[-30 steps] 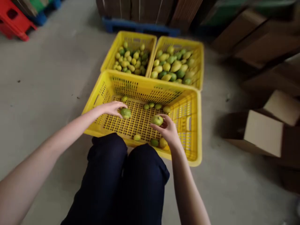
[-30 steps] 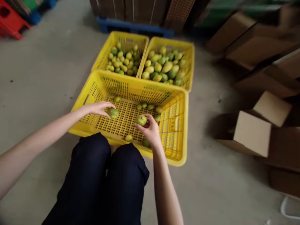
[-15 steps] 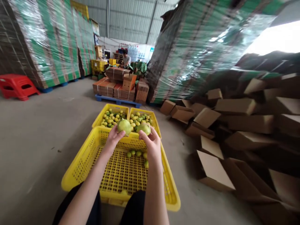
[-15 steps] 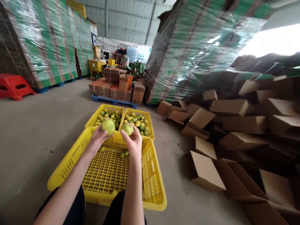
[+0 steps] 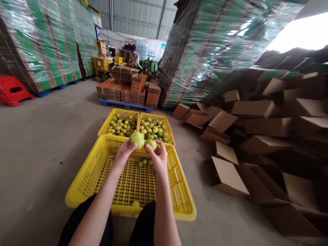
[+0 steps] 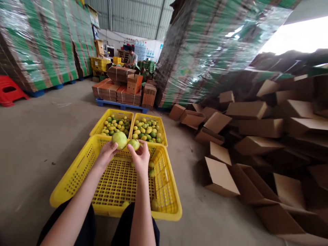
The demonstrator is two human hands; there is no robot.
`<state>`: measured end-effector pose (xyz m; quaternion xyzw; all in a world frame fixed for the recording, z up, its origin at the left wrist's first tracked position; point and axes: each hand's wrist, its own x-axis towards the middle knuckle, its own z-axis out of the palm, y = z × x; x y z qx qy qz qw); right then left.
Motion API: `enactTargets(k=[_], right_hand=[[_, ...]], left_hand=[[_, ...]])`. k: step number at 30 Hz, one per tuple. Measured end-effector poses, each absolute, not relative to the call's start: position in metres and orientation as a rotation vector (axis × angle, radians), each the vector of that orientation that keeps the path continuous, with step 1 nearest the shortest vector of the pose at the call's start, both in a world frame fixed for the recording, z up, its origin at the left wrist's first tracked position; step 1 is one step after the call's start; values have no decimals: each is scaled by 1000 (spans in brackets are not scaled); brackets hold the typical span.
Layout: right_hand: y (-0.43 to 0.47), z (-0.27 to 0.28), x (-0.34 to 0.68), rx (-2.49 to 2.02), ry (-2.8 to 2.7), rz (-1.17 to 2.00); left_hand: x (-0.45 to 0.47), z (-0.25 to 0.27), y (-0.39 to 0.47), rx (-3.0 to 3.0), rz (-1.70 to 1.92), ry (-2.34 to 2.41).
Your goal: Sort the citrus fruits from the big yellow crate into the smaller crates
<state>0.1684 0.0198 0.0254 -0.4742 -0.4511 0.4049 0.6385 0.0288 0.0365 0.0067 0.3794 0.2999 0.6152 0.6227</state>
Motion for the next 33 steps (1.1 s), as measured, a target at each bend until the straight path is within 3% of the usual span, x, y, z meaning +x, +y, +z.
enactTargets(k=[16,24,30,33], right_hand=[[23,7,179,-869,-817,978],[21,19,164,-680,-760,1334],[27,8,148,-939,-900,1004],[26,1,127,-971,-970,1011]], left_hand=[[33,-1,34,699,1284,576],[44,1,29,665,1352,840],[29,11,30,701,1461,664],[34,11,28,681,1412,610]])
